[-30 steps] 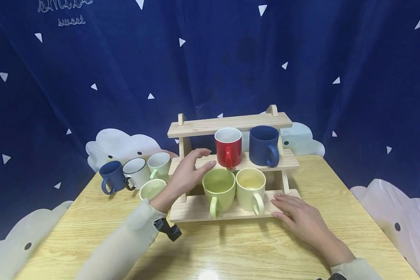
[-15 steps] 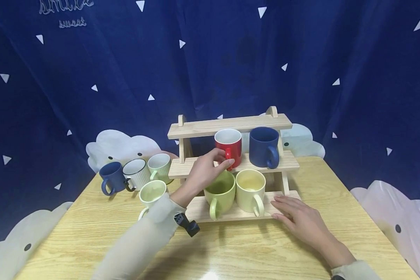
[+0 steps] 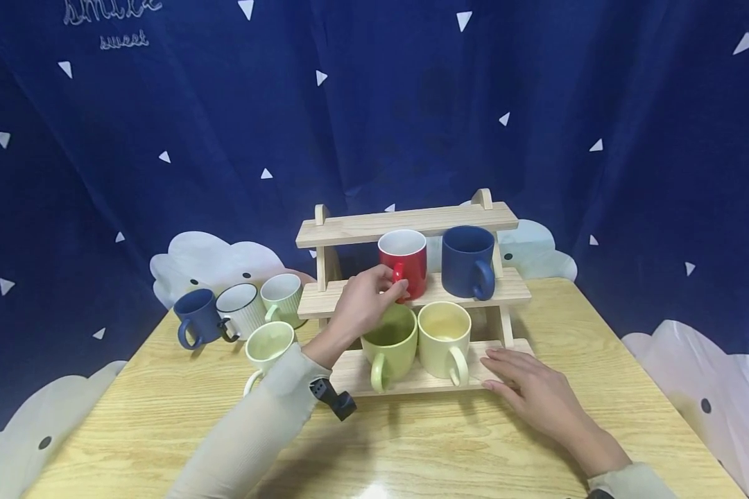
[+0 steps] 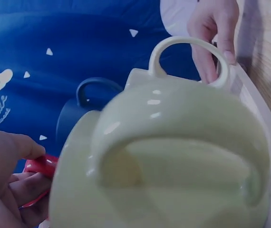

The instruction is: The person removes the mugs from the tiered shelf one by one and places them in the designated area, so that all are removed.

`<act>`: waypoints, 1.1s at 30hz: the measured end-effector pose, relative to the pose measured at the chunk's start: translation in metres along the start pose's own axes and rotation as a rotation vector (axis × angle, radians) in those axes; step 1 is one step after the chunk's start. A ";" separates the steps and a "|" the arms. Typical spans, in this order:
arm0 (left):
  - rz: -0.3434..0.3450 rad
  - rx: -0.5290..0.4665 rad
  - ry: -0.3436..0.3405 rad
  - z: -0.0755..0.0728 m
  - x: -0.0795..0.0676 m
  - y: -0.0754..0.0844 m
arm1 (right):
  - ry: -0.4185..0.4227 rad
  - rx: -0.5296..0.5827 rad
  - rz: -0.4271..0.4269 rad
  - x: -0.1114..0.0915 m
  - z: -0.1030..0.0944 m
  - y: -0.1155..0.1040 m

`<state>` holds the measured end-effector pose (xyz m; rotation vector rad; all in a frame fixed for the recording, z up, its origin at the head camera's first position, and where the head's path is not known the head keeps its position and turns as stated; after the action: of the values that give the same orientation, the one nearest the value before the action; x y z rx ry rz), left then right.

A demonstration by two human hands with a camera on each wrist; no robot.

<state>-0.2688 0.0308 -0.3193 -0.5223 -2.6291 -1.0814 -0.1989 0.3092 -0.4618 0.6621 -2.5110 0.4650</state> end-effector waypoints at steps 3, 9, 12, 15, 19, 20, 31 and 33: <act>-0.028 -0.048 -0.003 -0.007 0.001 -0.006 | -0.002 0.001 0.003 0.000 0.000 0.001; -0.071 -0.140 -0.012 -0.018 0.003 -0.027 | 0.001 -0.007 0.002 0.000 0.000 0.001; -0.066 -0.178 -0.037 -0.022 0.002 -0.034 | 0.001 -0.009 0.004 -0.001 0.000 0.002; -0.048 -0.194 -0.063 -0.025 0.002 -0.039 | 0.003 -0.010 0.007 -0.001 0.000 0.001; -0.042 -0.232 -0.072 -0.030 0.002 -0.044 | 0.005 -0.012 0.008 -0.001 0.001 0.001; -0.049 -0.252 -0.071 -0.031 0.002 -0.045 | 0.005 -0.012 0.007 -0.001 0.001 0.001; -0.124 -0.457 0.042 -0.044 -0.010 -0.065 | 0.008 -0.014 -0.004 0.000 0.000 -0.001; -0.137 -0.510 0.062 -0.047 -0.013 -0.069 | 0.008 -0.014 -0.003 0.000 0.000 -0.001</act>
<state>-0.2811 -0.0517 -0.3343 -0.3958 -2.3519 -1.7949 -0.1984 0.3081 -0.4616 0.6576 -2.5028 0.4480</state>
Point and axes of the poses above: each hand's wrist, its own x-axis towards the middle knuckle, its own z-axis out of the palm, y = z × x, the point moved 3 cm from there along x, towards the middle knuckle, and after that the axes turned 2 degrees about z, right-handed, at the moved point
